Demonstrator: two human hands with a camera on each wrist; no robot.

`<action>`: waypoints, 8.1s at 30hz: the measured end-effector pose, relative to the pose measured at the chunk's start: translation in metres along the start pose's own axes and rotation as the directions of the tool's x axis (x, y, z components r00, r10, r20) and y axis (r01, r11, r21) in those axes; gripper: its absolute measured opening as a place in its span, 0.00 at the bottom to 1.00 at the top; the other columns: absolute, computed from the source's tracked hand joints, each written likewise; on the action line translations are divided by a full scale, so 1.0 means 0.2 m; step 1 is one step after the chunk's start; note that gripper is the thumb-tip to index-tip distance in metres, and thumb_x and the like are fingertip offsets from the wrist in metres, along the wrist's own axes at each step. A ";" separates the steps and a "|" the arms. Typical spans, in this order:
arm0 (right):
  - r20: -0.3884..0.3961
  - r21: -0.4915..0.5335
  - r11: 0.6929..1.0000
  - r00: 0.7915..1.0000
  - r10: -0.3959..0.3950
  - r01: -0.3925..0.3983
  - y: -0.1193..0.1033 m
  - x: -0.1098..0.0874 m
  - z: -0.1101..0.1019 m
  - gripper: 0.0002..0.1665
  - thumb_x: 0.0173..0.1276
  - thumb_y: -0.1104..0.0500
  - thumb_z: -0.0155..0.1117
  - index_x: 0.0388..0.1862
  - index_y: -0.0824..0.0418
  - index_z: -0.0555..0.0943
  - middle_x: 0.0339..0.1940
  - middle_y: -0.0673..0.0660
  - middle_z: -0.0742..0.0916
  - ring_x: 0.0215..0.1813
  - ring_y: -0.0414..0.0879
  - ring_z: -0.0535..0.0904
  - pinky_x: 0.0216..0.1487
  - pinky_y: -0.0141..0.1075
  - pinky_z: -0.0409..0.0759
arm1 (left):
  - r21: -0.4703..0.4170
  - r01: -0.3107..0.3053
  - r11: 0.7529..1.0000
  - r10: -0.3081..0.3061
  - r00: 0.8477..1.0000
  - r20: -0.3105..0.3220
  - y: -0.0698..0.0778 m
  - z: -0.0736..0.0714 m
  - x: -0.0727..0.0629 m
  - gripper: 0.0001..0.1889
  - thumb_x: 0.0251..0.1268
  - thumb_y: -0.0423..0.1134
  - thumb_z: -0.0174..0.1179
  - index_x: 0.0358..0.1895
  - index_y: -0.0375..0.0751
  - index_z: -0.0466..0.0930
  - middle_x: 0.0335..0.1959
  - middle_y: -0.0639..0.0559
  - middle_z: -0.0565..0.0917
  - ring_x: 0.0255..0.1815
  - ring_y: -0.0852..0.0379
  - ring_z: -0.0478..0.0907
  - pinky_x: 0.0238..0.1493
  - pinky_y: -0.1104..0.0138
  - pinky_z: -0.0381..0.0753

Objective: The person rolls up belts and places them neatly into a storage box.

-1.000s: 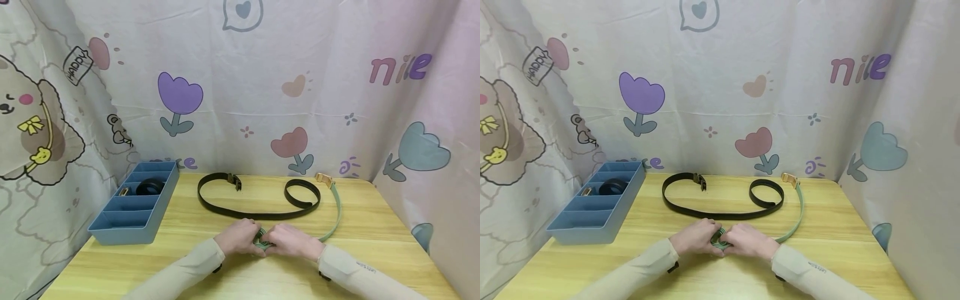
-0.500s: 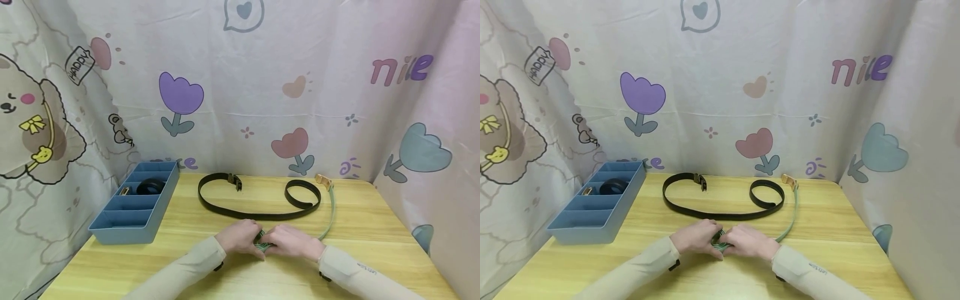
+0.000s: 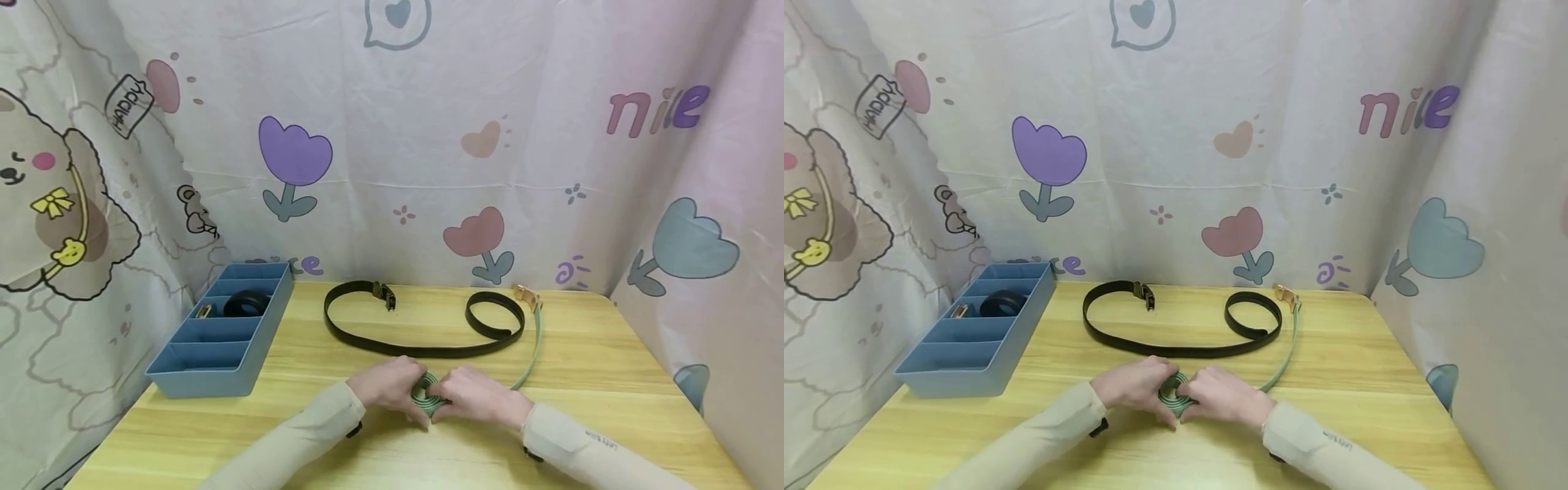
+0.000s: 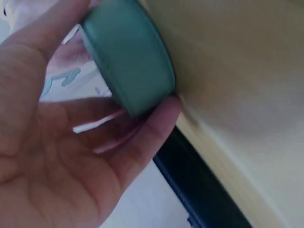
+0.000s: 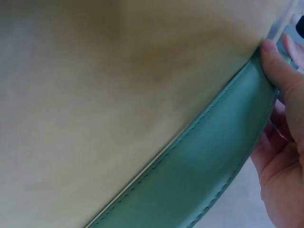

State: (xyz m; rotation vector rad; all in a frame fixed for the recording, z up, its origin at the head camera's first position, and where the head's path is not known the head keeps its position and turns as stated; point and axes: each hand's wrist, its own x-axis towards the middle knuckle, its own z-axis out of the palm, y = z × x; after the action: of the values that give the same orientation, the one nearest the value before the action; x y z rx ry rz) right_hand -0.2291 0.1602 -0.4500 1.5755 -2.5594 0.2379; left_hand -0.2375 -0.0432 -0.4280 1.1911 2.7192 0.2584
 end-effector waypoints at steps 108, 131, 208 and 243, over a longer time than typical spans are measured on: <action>0.021 0.066 0.994 0.996 0.086 -0.088 0.09 -0.01 0.00 0.27 0.56 0.36 0.68 0.51 0.47 0.82 0.33 0.40 0.83 0.29 0.27 0.71 0.29 0.21 0.69 | 0.105 0.051 0.993 -0.051 0.999 0.000 -0.01 0.00 0.00 0.40 0.45 0.63 0.72 0.60 0.46 0.74 0.44 0.57 0.78 0.41 0.61 0.70 0.41 0.72 0.73; -0.015 0.081 0.994 0.997 0.072 -0.071 0.07 0.00 0.00 0.20 0.60 0.37 0.65 0.44 0.47 0.83 0.33 0.38 0.83 0.29 0.25 0.71 0.30 0.17 0.69 | 0.133 0.046 0.990 -0.044 0.999 -0.019 0.00 0.01 0.02 0.38 0.45 0.68 0.70 0.57 0.49 0.76 0.38 0.59 0.78 0.37 0.63 0.70 0.40 0.71 0.73; 0.050 0.084 0.991 0.994 0.101 -0.105 0.05 0.05 -0.05 0.20 0.59 0.51 0.72 0.50 0.52 0.83 0.40 0.45 0.87 0.39 0.31 0.79 0.42 0.24 0.78 | 0.067 0.090 0.994 -0.086 0.994 -0.060 -0.04 0.03 -0.01 0.41 0.38 0.69 0.73 0.52 0.45 0.75 0.40 0.55 0.79 0.38 0.61 0.74 0.40 0.70 0.77; -0.052 -0.160 0.986 0.998 0.033 -0.041 0.05 0.03 -0.03 0.22 0.61 0.53 0.70 0.55 0.49 0.82 0.47 0.45 0.87 0.48 0.41 0.78 0.53 0.37 0.78 | 0.037 0.073 0.997 -0.076 0.993 0.086 -0.04 -0.03 0.02 0.48 0.37 0.48 0.79 0.69 0.49 0.68 0.55 0.58 0.77 0.50 0.59 0.71 0.53 0.67 0.75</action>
State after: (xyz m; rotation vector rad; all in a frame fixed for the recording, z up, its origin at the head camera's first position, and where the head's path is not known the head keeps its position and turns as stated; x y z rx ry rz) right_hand -0.2407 0.1601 -0.4443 1.4477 -2.5025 0.0704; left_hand -0.2469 -0.0465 -0.4251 1.0798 2.6954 0.1476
